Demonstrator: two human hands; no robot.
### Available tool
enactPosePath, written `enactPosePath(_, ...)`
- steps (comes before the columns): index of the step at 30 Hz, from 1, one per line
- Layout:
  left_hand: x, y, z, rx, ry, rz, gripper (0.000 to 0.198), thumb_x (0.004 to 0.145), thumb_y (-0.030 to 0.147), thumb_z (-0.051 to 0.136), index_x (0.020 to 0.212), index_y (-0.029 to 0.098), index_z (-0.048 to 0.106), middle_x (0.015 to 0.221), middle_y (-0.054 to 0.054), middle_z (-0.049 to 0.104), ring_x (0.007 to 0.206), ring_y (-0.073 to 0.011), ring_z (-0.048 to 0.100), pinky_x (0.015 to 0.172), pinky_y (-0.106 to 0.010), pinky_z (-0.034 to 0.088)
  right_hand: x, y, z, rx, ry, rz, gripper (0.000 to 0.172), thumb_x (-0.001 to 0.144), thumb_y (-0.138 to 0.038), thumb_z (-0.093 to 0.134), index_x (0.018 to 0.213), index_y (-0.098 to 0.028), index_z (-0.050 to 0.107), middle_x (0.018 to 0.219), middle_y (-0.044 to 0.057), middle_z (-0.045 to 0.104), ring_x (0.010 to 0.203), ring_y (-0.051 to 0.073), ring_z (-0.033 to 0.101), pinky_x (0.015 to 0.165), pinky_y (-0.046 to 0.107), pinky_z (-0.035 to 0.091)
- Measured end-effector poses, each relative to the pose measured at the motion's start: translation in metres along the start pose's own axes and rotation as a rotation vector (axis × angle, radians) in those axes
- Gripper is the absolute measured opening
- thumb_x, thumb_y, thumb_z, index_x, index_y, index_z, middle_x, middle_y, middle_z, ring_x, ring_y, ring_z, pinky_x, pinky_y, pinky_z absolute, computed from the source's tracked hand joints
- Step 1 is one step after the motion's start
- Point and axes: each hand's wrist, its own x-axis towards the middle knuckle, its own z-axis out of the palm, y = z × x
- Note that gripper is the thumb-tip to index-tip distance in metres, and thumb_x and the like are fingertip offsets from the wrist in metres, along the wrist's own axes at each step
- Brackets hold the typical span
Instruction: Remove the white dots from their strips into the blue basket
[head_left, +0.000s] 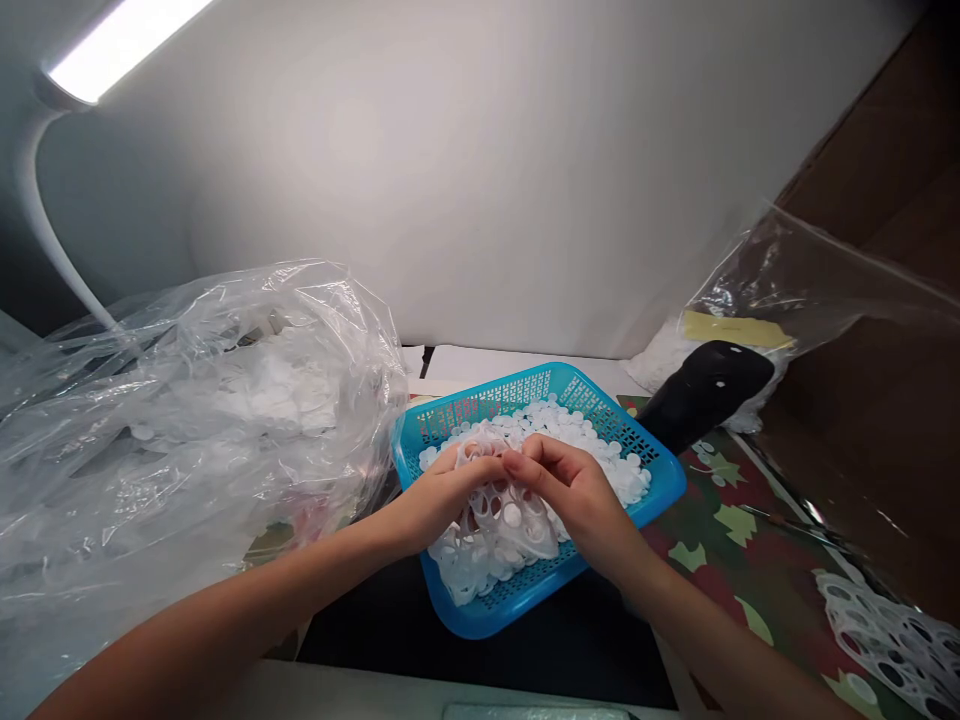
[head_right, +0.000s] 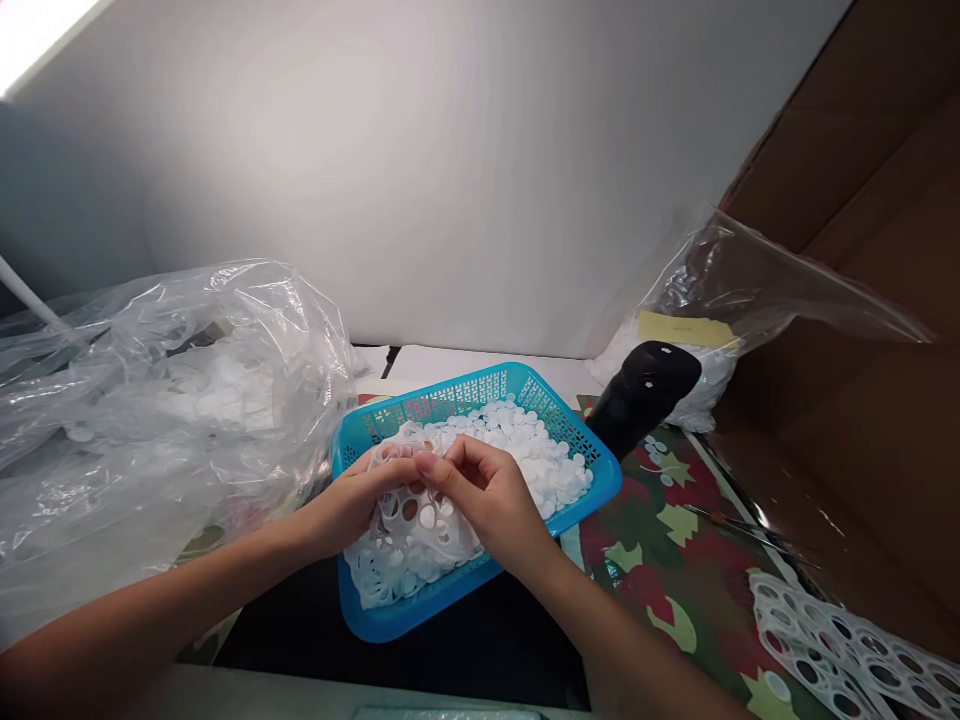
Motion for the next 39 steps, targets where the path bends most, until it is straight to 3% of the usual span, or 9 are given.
enactPosePath(4,0.002,0.001,-0.002,-0.037,-0.034,-0.018,0.021,0.075,0.029,0.049,0.064,0.013,0.058,0.055,0.001,0.049,0.05,-0.0096,0.041,0.046,-0.022,0.028,0.001,-0.004,0.0,-0.002,-0.032,-0.056,0.031,0.085,-0.034,0.055,0.059,-0.019,0.049,0.061,-0.002,0.048,0.064,0.012,0.048,0.062,0.026,0.04)
enactPosePath(10,0.004,0.009,-0.003,-0.261,0.104,-0.072,0.019,0.066,0.029,0.052,0.054,0.016,0.046,0.05,0.004,0.041,0.045,-0.0078,0.034,0.044,-0.022,0.025,0.001,0.0,-0.002,0.096,-0.046,-0.081,0.02,0.084,-0.03,0.056,0.067,-0.019,0.057,0.087,0.002,0.057,0.079,0.014,0.054,0.068,0.028,0.047)
enactPosePath(15,0.003,0.007,-0.003,-0.011,0.003,0.002,0.02,0.075,0.029,0.05,0.061,0.015,0.053,0.054,0.002,0.048,0.048,-0.0091,0.038,0.045,-0.023,0.025,0.004,0.001,-0.002,0.197,-0.081,-0.035,0.02,0.085,-0.03,0.057,0.068,-0.019,0.058,0.07,-0.001,0.054,0.067,0.012,0.054,0.06,0.025,0.048)
enactPosePath(19,0.002,0.0,-0.007,0.08,-0.006,-0.029,0.023,0.075,0.031,0.049,0.064,0.013,0.057,0.056,0.0,0.051,0.048,-0.0098,0.039,0.046,-0.024,0.026,0.004,-0.002,-0.003,0.148,-0.086,0.005,0.022,0.081,-0.029,0.062,0.063,-0.018,0.056,0.065,-0.002,0.054,0.065,0.012,0.055,0.06,0.025,0.048)
enactPosePath(25,0.004,0.005,-0.007,-0.108,0.038,-0.049,0.017,0.064,0.027,0.053,0.054,0.015,0.049,0.049,0.002,0.043,0.044,-0.0079,0.035,0.044,-0.022,0.026,0.002,-0.002,-0.005,0.182,-0.161,0.007,0.019,0.084,-0.031,0.057,0.071,-0.018,0.061,0.076,0.0,0.056,0.074,0.013,0.057,0.07,0.029,0.051)
enactPosePath(30,0.003,0.016,-0.001,-0.368,0.055,-0.081,0.014,0.058,0.024,0.051,0.05,0.016,0.043,0.048,0.004,0.038,0.044,-0.008,0.039,0.046,-0.021,0.032,0.0,0.0,-0.005,0.233,-0.139,-0.006,0.018,0.08,-0.024,0.06,0.063,-0.019,0.058,0.082,0.001,0.053,0.081,0.014,0.054,0.08,0.031,0.051)
enactPosePath(33,0.002,0.018,-0.002,-0.382,0.081,-0.094,0.011,0.056,0.023,0.051,0.051,0.016,0.045,0.048,0.003,0.041,0.043,-0.0079,0.039,0.044,-0.021,0.031,0.0,0.0,-0.007,0.273,-0.155,0.015,0.02,0.075,-0.02,0.06,0.056,-0.019,0.053,0.085,0.002,0.054,0.086,0.016,0.054,0.085,0.036,0.05)
enactPosePath(36,0.001,0.019,-0.004,-0.39,0.092,-0.115,0.02,0.059,0.028,0.051,0.047,0.017,0.041,0.044,0.004,0.035,0.04,-0.0071,0.033,0.042,-0.021,0.027,0.0,-0.001,-0.008,0.298,-0.178,0.009,0.024,0.07,-0.019,0.059,0.05,-0.019,0.046,0.091,0.003,0.059,0.099,0.022,0.054,0.089,0.041,0.047)
enactPosePath(39,0.001,0.016,-0.004,-0.275,0.061,-0.091,0.028,0.065,0.037,0.054,0.048,0.016,0.045,0.046,0.003,0.039,0.041,-0.0077,0.034,0.043,-0.022,0.027,0.001,-0.002,-0.007,0.29,-0.18,0.009,0.023,0.074,-0.022,0.057,0.054,-0.018,0.047,0.09,0.004,0.059,0.096,0.021,0.055,0.081,0.038,0.05)
